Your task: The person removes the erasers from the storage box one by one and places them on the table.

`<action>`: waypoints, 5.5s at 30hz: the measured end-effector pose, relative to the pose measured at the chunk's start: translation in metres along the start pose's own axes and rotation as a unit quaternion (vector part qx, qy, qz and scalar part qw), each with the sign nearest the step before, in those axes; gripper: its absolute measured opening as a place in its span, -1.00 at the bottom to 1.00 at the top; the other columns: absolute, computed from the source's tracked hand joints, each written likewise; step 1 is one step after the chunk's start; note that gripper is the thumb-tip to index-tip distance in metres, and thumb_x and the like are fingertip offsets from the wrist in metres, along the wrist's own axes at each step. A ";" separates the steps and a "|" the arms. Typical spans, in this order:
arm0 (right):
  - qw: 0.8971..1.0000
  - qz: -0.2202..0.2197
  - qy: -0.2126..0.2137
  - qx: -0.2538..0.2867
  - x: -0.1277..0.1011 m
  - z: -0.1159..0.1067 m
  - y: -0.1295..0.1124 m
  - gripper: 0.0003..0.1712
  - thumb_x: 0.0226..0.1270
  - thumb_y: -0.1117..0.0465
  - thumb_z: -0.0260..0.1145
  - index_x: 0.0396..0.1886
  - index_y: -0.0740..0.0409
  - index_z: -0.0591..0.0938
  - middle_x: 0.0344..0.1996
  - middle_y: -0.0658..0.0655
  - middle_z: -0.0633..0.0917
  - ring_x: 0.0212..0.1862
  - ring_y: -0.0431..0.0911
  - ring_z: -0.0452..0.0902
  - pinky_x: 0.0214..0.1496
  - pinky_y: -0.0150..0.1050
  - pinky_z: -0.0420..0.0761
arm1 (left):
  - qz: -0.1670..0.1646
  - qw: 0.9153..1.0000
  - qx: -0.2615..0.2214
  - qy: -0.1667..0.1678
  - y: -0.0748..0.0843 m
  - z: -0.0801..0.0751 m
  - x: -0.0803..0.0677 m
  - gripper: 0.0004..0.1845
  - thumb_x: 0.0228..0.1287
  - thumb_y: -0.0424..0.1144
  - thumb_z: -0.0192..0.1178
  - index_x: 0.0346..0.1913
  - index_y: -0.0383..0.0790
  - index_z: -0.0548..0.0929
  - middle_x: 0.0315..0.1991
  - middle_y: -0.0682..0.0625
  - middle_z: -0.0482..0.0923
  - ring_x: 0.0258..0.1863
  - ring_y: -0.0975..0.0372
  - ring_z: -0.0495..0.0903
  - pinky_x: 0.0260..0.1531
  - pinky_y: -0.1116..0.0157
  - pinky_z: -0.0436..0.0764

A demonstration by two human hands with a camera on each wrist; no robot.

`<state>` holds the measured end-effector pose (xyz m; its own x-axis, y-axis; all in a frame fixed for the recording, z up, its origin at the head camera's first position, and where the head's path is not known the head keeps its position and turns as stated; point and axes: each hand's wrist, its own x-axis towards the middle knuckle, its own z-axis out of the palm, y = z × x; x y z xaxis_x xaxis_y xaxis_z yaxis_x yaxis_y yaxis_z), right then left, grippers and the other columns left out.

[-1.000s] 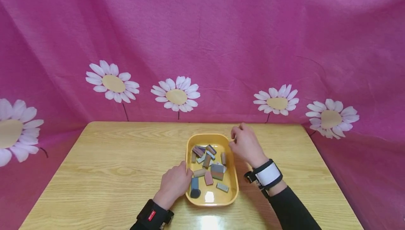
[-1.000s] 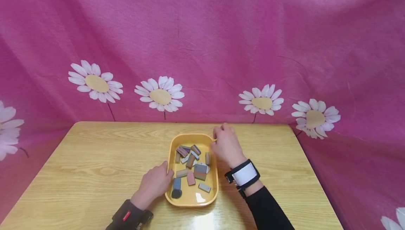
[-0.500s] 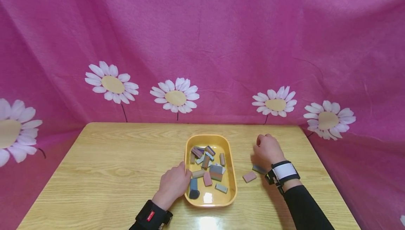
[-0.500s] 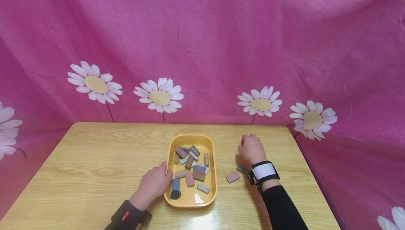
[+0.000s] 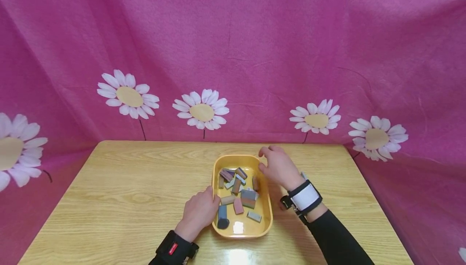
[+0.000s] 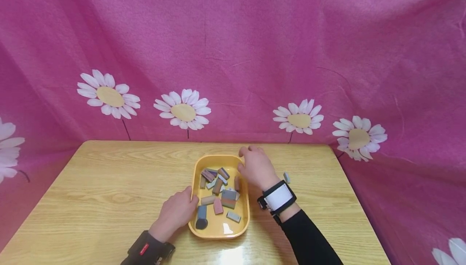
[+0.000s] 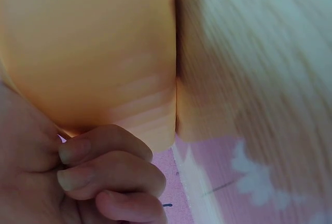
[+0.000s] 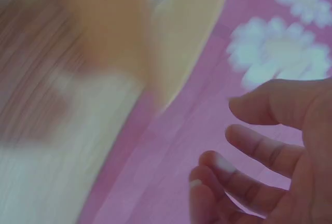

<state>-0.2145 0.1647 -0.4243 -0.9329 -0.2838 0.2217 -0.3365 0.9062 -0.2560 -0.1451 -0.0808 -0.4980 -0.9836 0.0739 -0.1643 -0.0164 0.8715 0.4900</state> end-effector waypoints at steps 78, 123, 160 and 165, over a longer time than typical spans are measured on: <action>0.992 0.088 -0.043 0.083 0.008 0.016 0.035 -0.71 0.16 0.20 0.36 -0.13 0.23 0.68 -0.19 0.22 0.74 -0.12 0.09 0.65 -0.06 0.01 0.59 | 0.004 1.000 -0.008 0.006 -0.001 -0.002 -0.002 -0.73 0.40 -0.06 -0.06 -0.18 -0.21 0.50 -0.62 0.00 0.34 -0.68 0.18 0.35 -0.65 0.27 0.21; 0.985 0.131 -0.028 0.108 -0.016 0.006 0.042 -0.83 0.00 0.25 0.39 -0.34 0.17 0.69 -0.33 0.15 0.60 -0.31 -0.01 0.49 -0.23 -0.15 0.50 | -0.003 1.000 -0.019 -0.010 0.001 -0.003 0.000 -0.66 0.42 -0.04 -0.08 -0.04 -0.23 0.52 -0.58 -0.02 0.39 -0.63 0.16 0.39 -0.61 0.25 0.24; 0.980 -0.020 -0.172 0.097 -0.004 0.020 -0.086 -0.76 -0.03 0.17 0.51 -0.32 0.03 0.69 -0.31 0.04 0.73 -0.23 -0.10 0.53 -0.14 -0.08 0.53 | 0.000 1.000 -0.025 -0.009 -0.003 -0.001 0.002 -0.71 0.44 -0.02 -0.08 -0.11 -0.17 0.50 -0.60 -0.01 0.39 -0.65 0.16 0.39 -0.62 0.26 0.24; 0.970 -0.029 -0.227 0.085 -0.007 0.042 -0.097 -0.88 -0.01 0.18 0.48 -0.44 -0.07 0.69 -0.51 -0.09 0.64 -0.40 -0.16 0.47 -0.27 -0.05 0.51 | 0.006 1.000 -0.016 -0.001 -0.003 -0.001 0.002 -0.71 0.44 -0.02 -0.07 -0.14 -0.17 0.50 -0.58 -0.02 0.40 -0.60 0.15 0.41 -0.60 0.26 0.24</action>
<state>-0.1804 0.0658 -0.4407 -0.8594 -0.4761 -0.1865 -0.3702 0.8309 -0.4154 -0.1469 -0.0843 -0.4988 -0.9834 0.0860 -0.1597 -0.0095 0.8549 0.5188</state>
